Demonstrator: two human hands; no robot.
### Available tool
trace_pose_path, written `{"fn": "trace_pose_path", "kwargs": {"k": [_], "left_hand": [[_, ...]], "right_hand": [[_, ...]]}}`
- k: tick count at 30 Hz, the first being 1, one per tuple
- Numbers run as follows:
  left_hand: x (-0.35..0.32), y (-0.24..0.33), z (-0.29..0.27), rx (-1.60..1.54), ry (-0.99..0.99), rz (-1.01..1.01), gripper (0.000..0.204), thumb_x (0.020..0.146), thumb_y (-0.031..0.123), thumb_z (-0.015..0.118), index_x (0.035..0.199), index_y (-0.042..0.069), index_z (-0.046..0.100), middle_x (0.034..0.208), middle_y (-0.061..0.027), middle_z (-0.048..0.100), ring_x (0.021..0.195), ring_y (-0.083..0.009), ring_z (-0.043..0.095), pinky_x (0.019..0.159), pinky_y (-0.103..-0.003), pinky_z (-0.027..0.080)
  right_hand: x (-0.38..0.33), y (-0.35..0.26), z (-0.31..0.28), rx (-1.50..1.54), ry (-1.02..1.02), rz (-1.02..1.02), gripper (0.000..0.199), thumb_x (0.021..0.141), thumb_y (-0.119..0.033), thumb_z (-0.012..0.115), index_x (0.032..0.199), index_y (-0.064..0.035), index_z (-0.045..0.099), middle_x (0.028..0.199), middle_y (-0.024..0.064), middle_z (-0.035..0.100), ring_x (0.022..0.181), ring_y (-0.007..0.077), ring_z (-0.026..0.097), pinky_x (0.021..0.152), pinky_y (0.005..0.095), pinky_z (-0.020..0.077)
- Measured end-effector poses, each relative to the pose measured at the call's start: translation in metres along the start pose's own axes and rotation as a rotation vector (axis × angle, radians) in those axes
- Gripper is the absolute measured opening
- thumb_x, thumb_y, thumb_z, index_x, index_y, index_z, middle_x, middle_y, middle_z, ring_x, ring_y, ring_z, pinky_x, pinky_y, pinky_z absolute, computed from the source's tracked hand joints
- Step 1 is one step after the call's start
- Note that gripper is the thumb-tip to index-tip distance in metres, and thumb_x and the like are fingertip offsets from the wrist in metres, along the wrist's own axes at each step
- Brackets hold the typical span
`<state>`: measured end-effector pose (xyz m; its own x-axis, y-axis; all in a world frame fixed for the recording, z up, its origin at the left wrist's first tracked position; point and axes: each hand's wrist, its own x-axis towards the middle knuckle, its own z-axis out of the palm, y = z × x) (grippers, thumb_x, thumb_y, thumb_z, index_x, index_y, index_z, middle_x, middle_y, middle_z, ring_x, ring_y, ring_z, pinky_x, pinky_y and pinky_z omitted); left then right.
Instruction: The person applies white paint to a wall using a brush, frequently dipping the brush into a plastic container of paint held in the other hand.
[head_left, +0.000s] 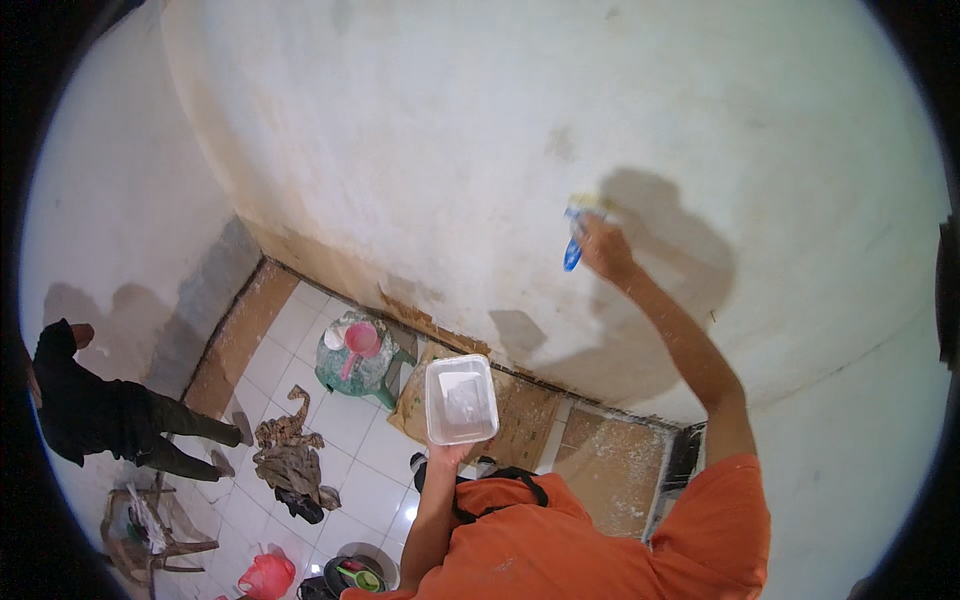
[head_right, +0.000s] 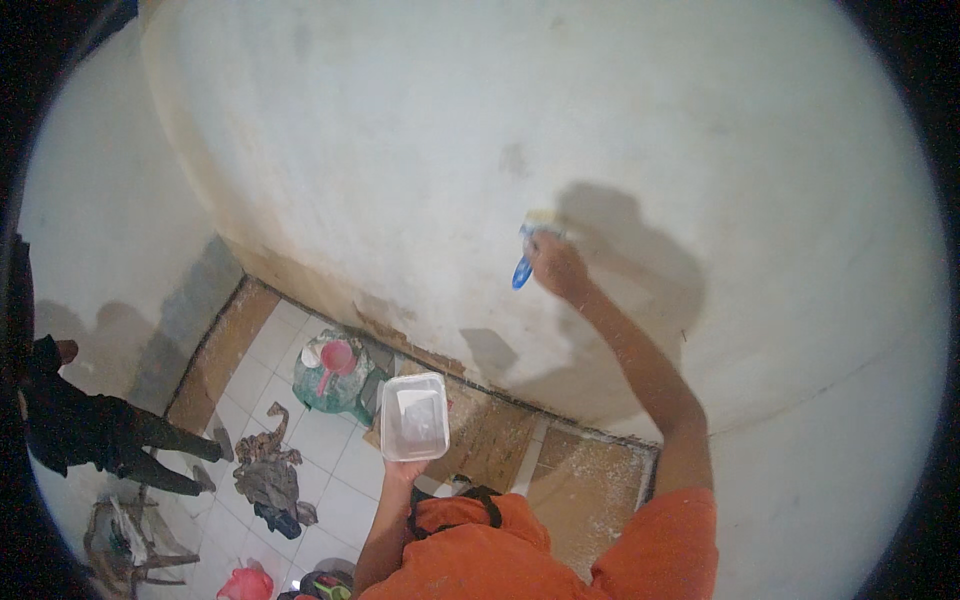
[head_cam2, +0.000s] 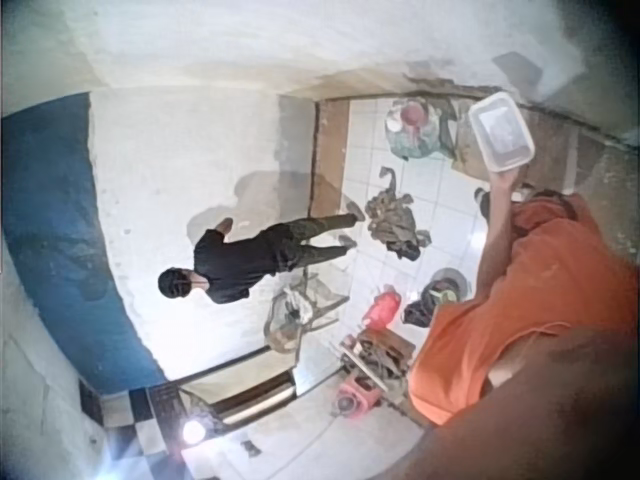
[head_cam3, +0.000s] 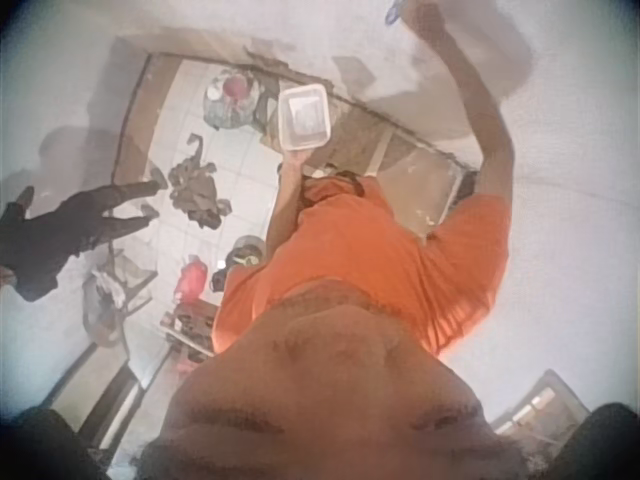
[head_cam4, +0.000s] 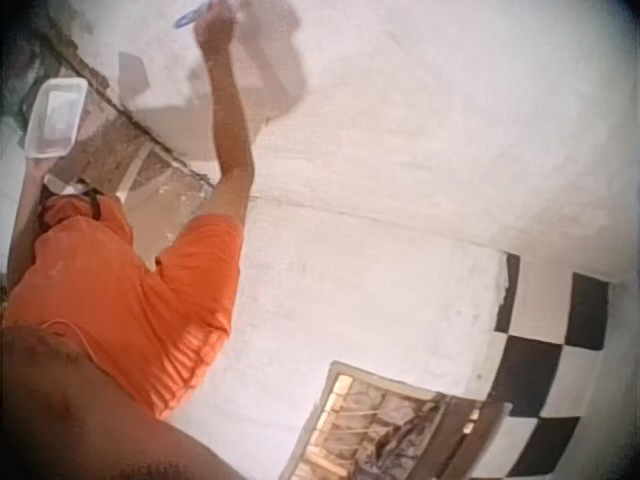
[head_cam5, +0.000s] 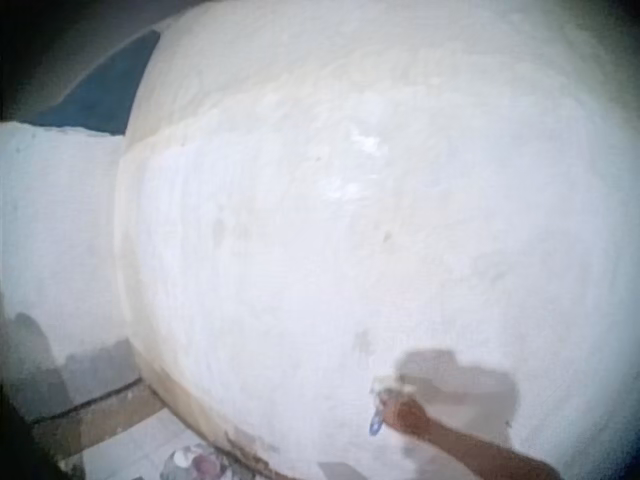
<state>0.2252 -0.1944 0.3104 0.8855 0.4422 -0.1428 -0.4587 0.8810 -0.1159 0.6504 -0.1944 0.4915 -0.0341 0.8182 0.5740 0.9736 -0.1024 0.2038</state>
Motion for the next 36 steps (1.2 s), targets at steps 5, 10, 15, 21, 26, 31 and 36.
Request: {"fn": "trace_pose_path", "kwargs": {"k": [5, 10, 15, 21, 26, 31, 36], "left_hand": [[-0.010, 0.002, 0.009, 0.063, 0.034, 0.028, 0.062, 0.094, 0.046, 0.050, 0.144, 0.010, 0.041, 0.144, -0.0161, 0.045, 0.132, -0.0386, 0.043, 0.106, -0.053, 0.041], [-0.006, 0.004, 0.002, 0.105, 0.052, 0.039, 0.064, 0.094, 0.047, 0.051, 0.144, 0.009, 0.039, 0.145, -0.0162, 0.043, 0.133, -0.0379, 0.042, 0.108, -0.050, 0.039], [-0.010, 0.003, 0.003, 0.053, 0.057, 0.017, 0.063, 0.094, 0.044, 0.051, 0.145, 0.008, 0.038, 0.147, -0.0166, 0.041, 0.135, -0.0371, 0.039, 0.108, -0.050, 0.040], [-0.015, 0.004, 0.011, 0.030, 0.090, 0.003, 0.061, 0.095, 0.043, 0.050, 0.144, 0.008, 0.039, 0.147, -0.0169, 0.041, 0.136, -0.0367, 0.039, 0.106, -0.051, 0.041], [-0.010, -0.004, 0.023, 0.027, 0.094, 0.012, 0.061, 0.095, 0.043, 0.050, 0.144, 0.008, 0.040, 0.145, -0.0167, 0.043, 0.134, -0.0363, 0.042, 0.106, -0.051, 0.042], [-0.014, -0.004, 0.029, 0.079, 0.072, -0.017, 0.056, 0.095, 0.044, 0.050, 0.138, 0.009, 0.047, 0.136, -0.0142, 0.053, 0.124, -0.0353, 0.052, 0.103, -0.052, 0.044], [-0.019, 0.003, -0.004, 0.087, 0.126, 0.050, 0.054, 0.095, 0.044, 0.050, 0.136, 0.009, 0.049, 0.132, -0.0137, 0.056, 0.120, -0.0348, 0.055, 0.101, -0.052, 0.046]], "right_hand": [[-0.008, -0.040, 0.000, 0.309, -0.032, 0.004, 0.022, 0.076, -0.005, 0.057, 0.095, -0.0099, 0.066, 0.088, 0.0145, 0.062, 0.080, 0.0350, 0.061, 0.073, 0.0486, 0.0491], [0.047, 0.007, -0.085, 0.049, -0.069, 0.248, 0.020, 0.077, -0.008, 0.060, 0.095, -0.0110, 0.065, 0.083, 0.0135, 0.059, 0.076, 0.0345, 0.060, 0.066, 0.0456, 0.0498], [0.112, 0.014, -0.216, -0.189, 0.391, 0.038, 0.013, 0.085, -0.015, 0.068, 0.093, -0.0068, 0.062, 0.084, 0.0137, 0.059, 0.075, 0.0350, 0.060, 0.064, 0.0413, 0.0502], [0.091, 0.028, -0.187, -0.389, 0.334, 0.038, 0.026, 0.084, -0.010, 0.067, 0.110, -0.0140, 0.068, 0.109, 0.0095, 0.064, 0.094, 0.0284, 0.065, 0.077, 0.0348, 0.0551], [-0.022, 0.004, -0.028, -0.131, 0.087, 0.111, 0.032, 0.083, -0.016, 0.064, 0.114, -0.0079, 0.064, 0.124, 0.0133, 0.060, 0.109, 0.0284, 0.061, 0.083, 0.0406, 0.0538], [-0.101, -0.053, 0.072, 0.075, -0.235, 0.349, 0.029, 0.076, -0.014, 0.066, 0.103, -0.0044, 0.068, 0.110, 0.0222, 0.062, 0.088, 0.0374, 0.064, 0.076, 0.0453, 0.0542], [-0.114, -0.108, 0.071, 0.191, -0.290, 0.630, 0.022, 0.084, -0.020, 0.062, 0.101, -0.0075, 0.068, 0.092, 0.0185, 0.066, 0.081, 0.0378, 0.065, 0.073, 0.0476, 0.0534]]}}
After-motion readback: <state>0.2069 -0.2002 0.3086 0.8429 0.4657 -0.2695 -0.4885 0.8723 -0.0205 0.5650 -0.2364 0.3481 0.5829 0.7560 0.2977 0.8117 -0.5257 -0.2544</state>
